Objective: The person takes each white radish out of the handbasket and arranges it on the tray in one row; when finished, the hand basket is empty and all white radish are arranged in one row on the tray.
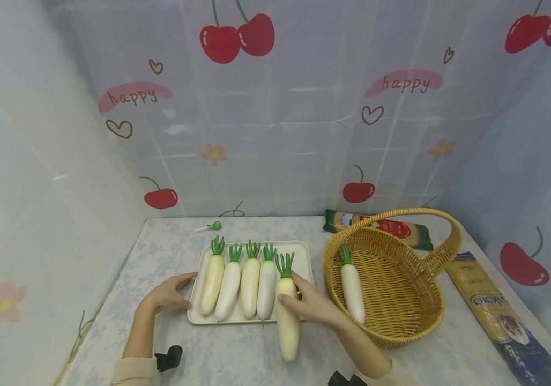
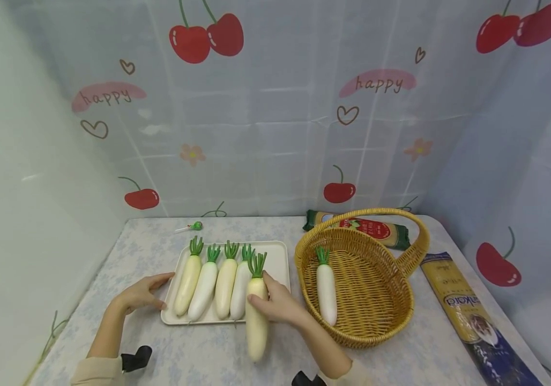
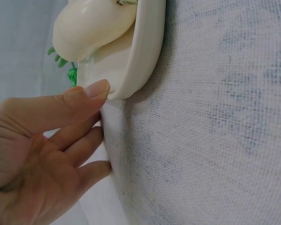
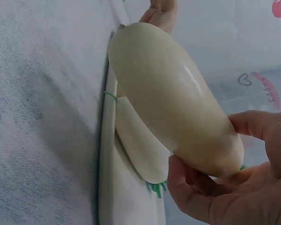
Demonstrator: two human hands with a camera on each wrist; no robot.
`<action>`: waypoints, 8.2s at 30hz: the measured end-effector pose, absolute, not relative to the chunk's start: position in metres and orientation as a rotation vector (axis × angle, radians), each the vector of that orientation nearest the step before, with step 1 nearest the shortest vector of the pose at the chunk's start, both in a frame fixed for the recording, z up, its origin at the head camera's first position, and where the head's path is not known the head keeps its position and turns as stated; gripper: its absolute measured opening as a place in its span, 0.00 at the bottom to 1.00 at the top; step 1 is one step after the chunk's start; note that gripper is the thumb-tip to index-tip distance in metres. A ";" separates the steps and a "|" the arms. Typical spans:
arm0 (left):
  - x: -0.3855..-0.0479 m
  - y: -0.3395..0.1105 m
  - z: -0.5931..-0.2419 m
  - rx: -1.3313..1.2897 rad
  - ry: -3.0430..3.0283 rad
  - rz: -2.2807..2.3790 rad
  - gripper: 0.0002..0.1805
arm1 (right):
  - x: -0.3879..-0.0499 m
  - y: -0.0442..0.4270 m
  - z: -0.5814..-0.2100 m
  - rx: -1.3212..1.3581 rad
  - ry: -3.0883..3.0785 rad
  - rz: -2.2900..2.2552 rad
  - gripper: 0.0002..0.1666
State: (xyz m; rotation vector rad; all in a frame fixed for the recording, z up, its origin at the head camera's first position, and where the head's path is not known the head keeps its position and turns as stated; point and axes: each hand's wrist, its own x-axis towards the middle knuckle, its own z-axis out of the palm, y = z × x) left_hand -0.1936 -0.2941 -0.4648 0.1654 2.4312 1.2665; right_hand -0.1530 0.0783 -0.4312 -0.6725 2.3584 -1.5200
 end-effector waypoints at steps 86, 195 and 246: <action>-0.193 -0.295 -0.465 0.199 2.432 1.282 0.51 | -0.187 0.053 -0.480 -0.188 2.483 -1.643 0.39; -0.194 -0.298 -0.462 0.193 2.444 1.215 0.50 | -0.226 0.209 -0.421 -0.254 2.339 -0.701 0.21; -0.196 -0.297 -0.460 0.222 2.421 1.231 0.50 | -0.172 0.236 -0.380 -0.149 2.325 -1.351 0.47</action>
